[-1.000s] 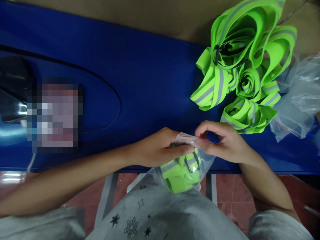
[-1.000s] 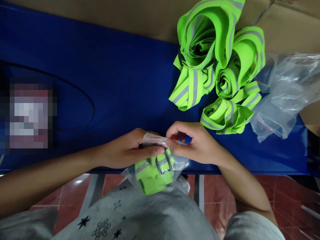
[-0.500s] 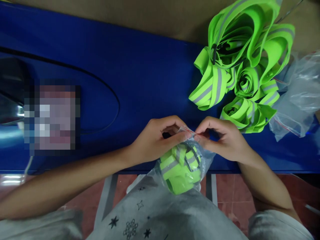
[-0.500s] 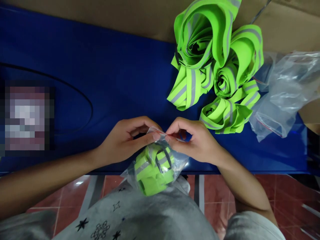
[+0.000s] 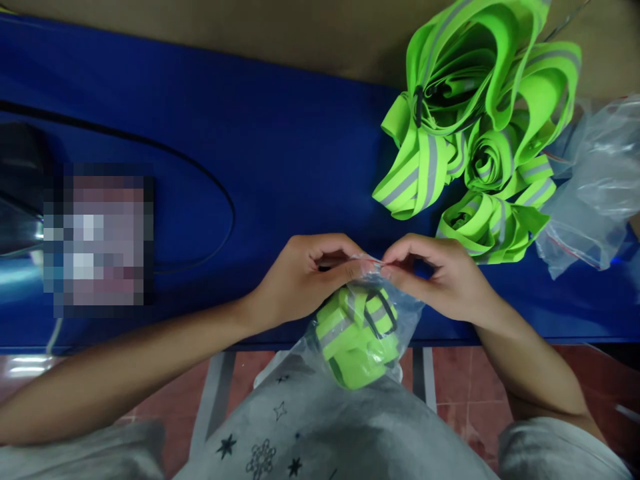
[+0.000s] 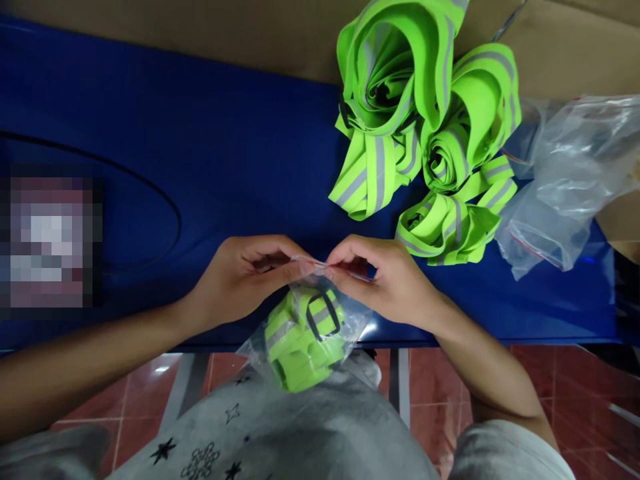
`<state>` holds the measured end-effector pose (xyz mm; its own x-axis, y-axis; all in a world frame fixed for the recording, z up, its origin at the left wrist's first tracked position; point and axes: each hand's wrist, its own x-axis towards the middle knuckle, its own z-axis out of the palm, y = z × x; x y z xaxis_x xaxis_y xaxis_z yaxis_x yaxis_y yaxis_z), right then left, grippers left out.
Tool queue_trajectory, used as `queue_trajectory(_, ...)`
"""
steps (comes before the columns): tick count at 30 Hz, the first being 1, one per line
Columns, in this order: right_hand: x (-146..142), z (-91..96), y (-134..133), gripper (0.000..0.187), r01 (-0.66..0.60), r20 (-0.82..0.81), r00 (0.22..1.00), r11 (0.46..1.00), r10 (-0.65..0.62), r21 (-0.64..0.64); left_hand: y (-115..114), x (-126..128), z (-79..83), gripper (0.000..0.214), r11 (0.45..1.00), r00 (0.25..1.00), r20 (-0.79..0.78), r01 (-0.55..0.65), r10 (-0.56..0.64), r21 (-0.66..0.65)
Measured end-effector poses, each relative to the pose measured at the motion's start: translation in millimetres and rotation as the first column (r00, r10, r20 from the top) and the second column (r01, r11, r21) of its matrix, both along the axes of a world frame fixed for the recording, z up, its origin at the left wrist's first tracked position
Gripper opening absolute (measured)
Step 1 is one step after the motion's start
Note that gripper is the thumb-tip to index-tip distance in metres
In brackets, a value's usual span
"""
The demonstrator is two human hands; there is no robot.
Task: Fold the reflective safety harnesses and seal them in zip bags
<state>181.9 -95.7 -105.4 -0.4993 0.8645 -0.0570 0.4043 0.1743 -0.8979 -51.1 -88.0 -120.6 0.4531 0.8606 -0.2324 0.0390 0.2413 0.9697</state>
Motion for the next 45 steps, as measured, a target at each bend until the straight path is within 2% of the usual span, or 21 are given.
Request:
queue_trajectory(7, -4.7, 0.3, -1.5, 0.003, -0.008, -0.017, 1.000, 0.998, 0.009, 0.067, -0.6, -1.2, -2.3, 0.013, 0.996, 0.999, -0.011, 0.034, -0.033, 0.086)
queue_trajectory(10, -5.8, -2.3, -0.6, 0.004, -0.018, -0.004, 1.000, 0.996, 0.019, 0.090, 0.1, -1.1, -1.0, 0.012, 0.986, 0.996, -0.075, 0.057, -0.045, 0.159)
queue_trajectory(12, -8.0, -4.5, -1.0, 0.005, -0.022, 0.009, 1.000, 0.992, 0.021, 0.125, -0.5, -1.7, -1.2, 0.009, 0.958, 0.987, -0.147, 0.100, -0.061, 0.270)
queue_trajectory(15, -13.9, -7.1, -2.9, 0.006, -0.023, 0.005, 1.000, 0.982, 0.023, 0.187, -2.7, -3.1, -3.8, 0.007, 0.883, 0.966, -0.246, 0.183, -0.079, 0.433)
queue_trajectory(18, -19.5, -8.6, -4.0, 0.008, -0.014, -0.015, 1.000, 0.977, 0.017, 0.211, -3.6, -3.6, -6.4, 0.010, 0.855, 0.959, -0.273, 0.204, -0.076, 0.477)
queue_trajectory(21, -18.7, -9.8, -1.9, 0.006, 0.013, -0.039, 0.999, 0.989, -0.007, 0.147, 1.1, -4.0, -5.4, 0.015, 0.922, 0.964, -0.260, 0.154, -0.061, 0.356)
queue_trajectory(24, -8.4, -9.7, 3.4, 0.008, 0.047, -0.036, 0.998, 0.997, -0.045, 0.060, 12.7, -7.0, -2.2, 0.022, 0.991, 0.982, -0.177, 0.084, -0.066, 0.100)
queue_trajectory(26, 1.7, -7.4, 7.1, 0.012, 0.066, -0.004, 0.998, 0.997, -0.066, 0.037, 22.2, -10.9, -0.7, 0.026, 0.992, 0.992, -0.079, 0.096, -0.102, -0.076)
queue_trajectory(28, 11.3, -3.1, 9.8, 0.013, 0.039, 0.051, 0.998, 0.998, -0.042, 0.048, 30.0, -15.0, 0.0, 0.028, 0.972, 0.989, -0.011, 0.143, -0.148, -0.185)
queue_trajectory(30, 17.6, 1.7, 11.1, 0.015, -0.021, 0.109, 0.994, 0.997, 0.013, 0.073, 33.6, -17.7, -0.2, 0.028, 0.970, 0.988, 0.001, 0.153, -0.155, -0.190)
queue_trajectory(32, 20.0, 4.7, 11.4, 0.015, -0.060, 0.140, 0.989, 0.995, 0.048, 0.083, 32.8, -18.0, -1.4, 0.028, 0.985, 0.994, -0.020, 0.102, -0.106, -0.141)
queue_trajectory(36, 16.9, 0.9, 10.7, 0.010, -0.058, 0.161, 0.986, 0.989, 0.035, 0.137, 27.1, -13.1, -5.4, 0.030, 0.998, 0.998, -0.047, 0.041, -0.044, -0.055)
queue_trajectory(40, 13.3, -2.0, 9.7, 0.012, -0.074, 0.175, 0.984, 0.977, 0.038, 0.202, 27.3, -9.4, -7.7, 0.035, 0.997, 1.000, 0.014, 0.023, -0.022, -0.072)
queue_trajectory(43, 18.2, 10.8, 4.1, 0.013, -0.047, 0.145, 0.989, 0.984, 0.022, 0.174, 29.8, -9.8, -7.5, 0.039, 0.991, 0.995, 0.093, -0.035, 0.048, -0.128)
queue_trajectory(45, 32.0, 25.2, -5.6, 0.013, -0.005, 0.101, 0.995, 0.989, -0.011, 0.150, 30.8, -10.4, -7.0, 0.039, 0.984, 0.986, 0.147, -0.058, 0.083, -0.167)
